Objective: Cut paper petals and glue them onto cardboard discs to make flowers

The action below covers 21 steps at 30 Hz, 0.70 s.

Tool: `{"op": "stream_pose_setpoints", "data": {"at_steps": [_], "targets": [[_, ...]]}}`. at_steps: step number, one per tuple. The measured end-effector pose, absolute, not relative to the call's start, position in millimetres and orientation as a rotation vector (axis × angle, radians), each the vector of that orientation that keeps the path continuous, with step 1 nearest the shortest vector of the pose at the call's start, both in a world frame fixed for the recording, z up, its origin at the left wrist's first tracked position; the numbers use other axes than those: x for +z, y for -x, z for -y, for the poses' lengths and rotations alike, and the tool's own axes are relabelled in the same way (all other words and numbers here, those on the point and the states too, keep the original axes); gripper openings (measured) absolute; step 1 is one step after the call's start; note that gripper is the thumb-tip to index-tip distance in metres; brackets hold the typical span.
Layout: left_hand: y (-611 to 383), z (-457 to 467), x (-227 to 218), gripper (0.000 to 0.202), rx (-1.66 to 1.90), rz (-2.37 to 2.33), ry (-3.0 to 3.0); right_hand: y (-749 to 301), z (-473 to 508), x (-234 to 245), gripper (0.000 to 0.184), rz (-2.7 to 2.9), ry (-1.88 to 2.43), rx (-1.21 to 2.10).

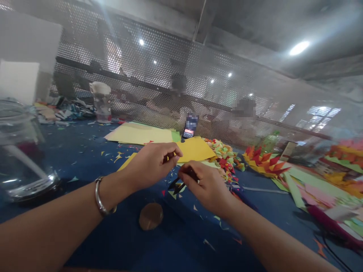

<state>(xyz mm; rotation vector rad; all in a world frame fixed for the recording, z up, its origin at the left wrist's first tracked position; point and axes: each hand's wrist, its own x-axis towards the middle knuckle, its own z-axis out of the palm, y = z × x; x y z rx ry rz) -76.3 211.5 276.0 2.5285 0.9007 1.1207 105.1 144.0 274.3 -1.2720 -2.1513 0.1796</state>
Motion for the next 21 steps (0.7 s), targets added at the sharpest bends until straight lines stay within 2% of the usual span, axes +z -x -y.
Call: {"op": "stream_pose_setpoints", "data": {"at_steps": [10, 17, 21], "targets": [[77.0, -209.3, 276.4, 0.017, 1.069, -0.88, -2.512, -119.2, -128.5, 281.9, 0.01, 2.267, 1.265, 0.203], [75.2, -208.6, 273.8, 0.017, 1.064, -0.862, -2.514, -129.9, -126.3, 277.3, 0.017, 2.059, 1.387, 0.315], [74.9, -209.8, 275.1, 0.016, 1.105, -0.862, -2.502, -112.1, -137.7, 273.1, 0.012, 2.061, 1.289, 0.265]]}}
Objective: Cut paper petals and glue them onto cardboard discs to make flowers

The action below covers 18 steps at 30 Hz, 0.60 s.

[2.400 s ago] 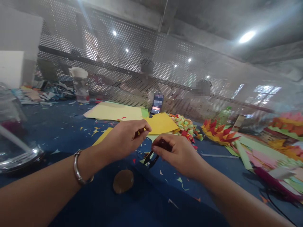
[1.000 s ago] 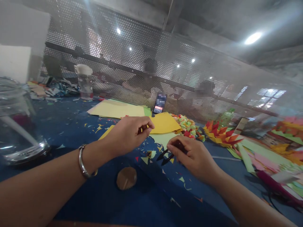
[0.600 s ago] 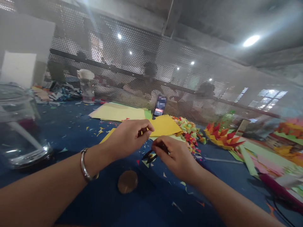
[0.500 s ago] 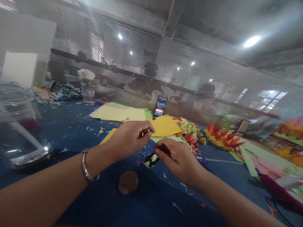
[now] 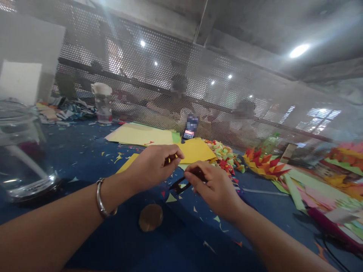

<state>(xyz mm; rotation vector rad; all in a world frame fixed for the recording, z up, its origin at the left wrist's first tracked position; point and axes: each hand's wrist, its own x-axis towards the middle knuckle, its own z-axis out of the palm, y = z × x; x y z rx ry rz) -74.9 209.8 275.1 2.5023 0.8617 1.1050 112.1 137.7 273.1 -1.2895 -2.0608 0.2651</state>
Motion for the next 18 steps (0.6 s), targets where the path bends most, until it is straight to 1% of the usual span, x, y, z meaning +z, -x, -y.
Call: {"op": "stream_pose_setpoints", "data": {"at_steps": [3, 7, 14, 18], "targets": [[75.7, -210.4, 276.4, 0.015, 1.119, -0.869, -2.502, -101.4, -144.3, 272.1, 0.008, 2.146, 1.264, 0.179], [76.5, -209.4, 277.2, 0.014, 1.141, -0.866, -2.493, -101.8, -143.1, 273.8, 0.009, 2.184, 1.251, 0.171], [77.2, -208.2, 276.0, 0.015, 1.128, -0.845, -2.509, -126.2, -129.4, 280.4, 0.014, 2.203, 1.376, 0.107], [76.2, -208.8, 274.0, 0.016, 1.109, -0.846, -2.504, -146.0, -126.8, 283.7, 0.019, 2.166, 1.469, 0.14]]}}
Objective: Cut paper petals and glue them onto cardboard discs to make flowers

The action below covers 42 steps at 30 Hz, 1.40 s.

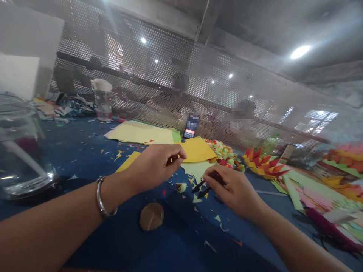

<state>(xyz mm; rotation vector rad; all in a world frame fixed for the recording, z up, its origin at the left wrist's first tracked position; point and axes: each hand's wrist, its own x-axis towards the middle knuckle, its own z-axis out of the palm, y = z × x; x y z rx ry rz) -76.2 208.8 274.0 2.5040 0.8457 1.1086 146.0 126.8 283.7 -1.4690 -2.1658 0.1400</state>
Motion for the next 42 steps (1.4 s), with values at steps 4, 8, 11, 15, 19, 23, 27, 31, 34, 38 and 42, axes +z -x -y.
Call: {"op": "stream_pose_setpoints", "data": {"at_steps": [4, 8, 11, 15, 19, 23, 27, 31, 34, 38, 42], "targets": [[75.8, -208.2, 273.5, 0.016, 1.075, -0.875, -2.504, -159.5, -132.5, 284.7, 0.02, 2.137, 1.506, 0.137], [75.8, -209.0, 273.7, 0.018, 1.054, -0.873, -2.513, -166.2, -142.5, 284.2, 0.019, 2.108, 1.526, 0.081], [75.4, -210.3, 273.5, 0.017, 1.061, -0.873, -2.516, -172.0, -147.8, 285.0, 0.019, 2.078, 1.538, 0.032], [75.4, -210.7, 273.0, 0.017, 1.046, -0.86, -2.516, -185.1, -148.7, 287.4, 0.022, 1.991, 1.569, 0.017], [76.1, -210.9, 273.1, 0.016, 1.027, -0.872, -2.518, -197.8, -147.8, 285.2, 0.024, 1.911, 1.575, 0.054], [70.4, -206.8, 271.2, 0.015, 1.058, -0.823, -2.555, -201.5, -149.8, 277.0, 0.025, 1.864, 1.569, 0.081], [54.9, -194.2, 263.7, 0.016, 0.989, -0.554, -2.741, -201.7, -150.6, 272.2, 0.025, 1.829, 1.563, 0.069], [44.7, -185.0, 255.2, 0.017, 0.878, -0.458, -2.884, -207.1, -144.6, 277.7, 0.026, 1.819, 1.579, 0.056], [47.4, -184.6, 253.4, 0.017, 0.862, -0.479, -2.905, -212.7, -136.6, 287.0, 0.026, 1.877, 1.596, 0.084], [56.2, -188.3, 257.9, 0.017, 0.911, -0.487, -2.852, -218.2, -122.8, 298.2, 0.026, 1.984, 1.676, 0.056], [59.9, -190.3, 262.9, 0.016, 0.977, -0.512, -2.821, -219.4, -105.5, 301.9, 0.03, 1.988, 1.762, 0.142]]}}
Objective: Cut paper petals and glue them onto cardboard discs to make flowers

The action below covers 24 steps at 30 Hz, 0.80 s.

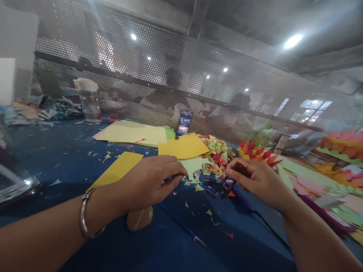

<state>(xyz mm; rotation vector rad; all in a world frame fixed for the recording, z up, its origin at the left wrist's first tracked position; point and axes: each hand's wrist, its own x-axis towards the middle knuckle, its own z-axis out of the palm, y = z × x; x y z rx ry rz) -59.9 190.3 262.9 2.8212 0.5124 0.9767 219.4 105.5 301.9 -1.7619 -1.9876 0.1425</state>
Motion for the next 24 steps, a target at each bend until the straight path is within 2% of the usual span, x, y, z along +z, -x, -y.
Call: {"op": "stream_pose_setpoints", "data": {"at_steps": [8, 10, 14, 19, 21, 24], "targets": [[59.2, -186.9, 259.8, 0.017, 0.941, -0.506, -2.794, -206.5, -103.7, 294.0, 0.025, 2.013, 1.681, 0.748], [58.9, -186.9, 260.4, 0.017, 0.943, -0.498, -2.798, -203.6, -115.7, 291.1, 0.025, 2.017, 1.639, 0.726], [62.2, -193.4, 266.1, 0.018, 0.987, -0.557, -2.788, -201.9, -136.8, 288.3, 0.023, 1.948, 1.597, 0.385], [82.3, -225.0, 276.3, 0.019, 1.284, -1.013, -2.616, -205.9, -138.4, 282.2, 0.024, 1.907, 1.585, 0.281], [95.0, -241.0, 278.2, 0.019, 1.223, -1.219, -2.619, -207.8, -133.3, 278.4, 0.023, 1.927, 1.603, 0.259], [112.9, -260.1, 276.7, 0.021, 0.841, -1.429, -2.656, -207.9, -123.0, 275.5, 0.021, 1.998, 1.617, 0.266]]}}
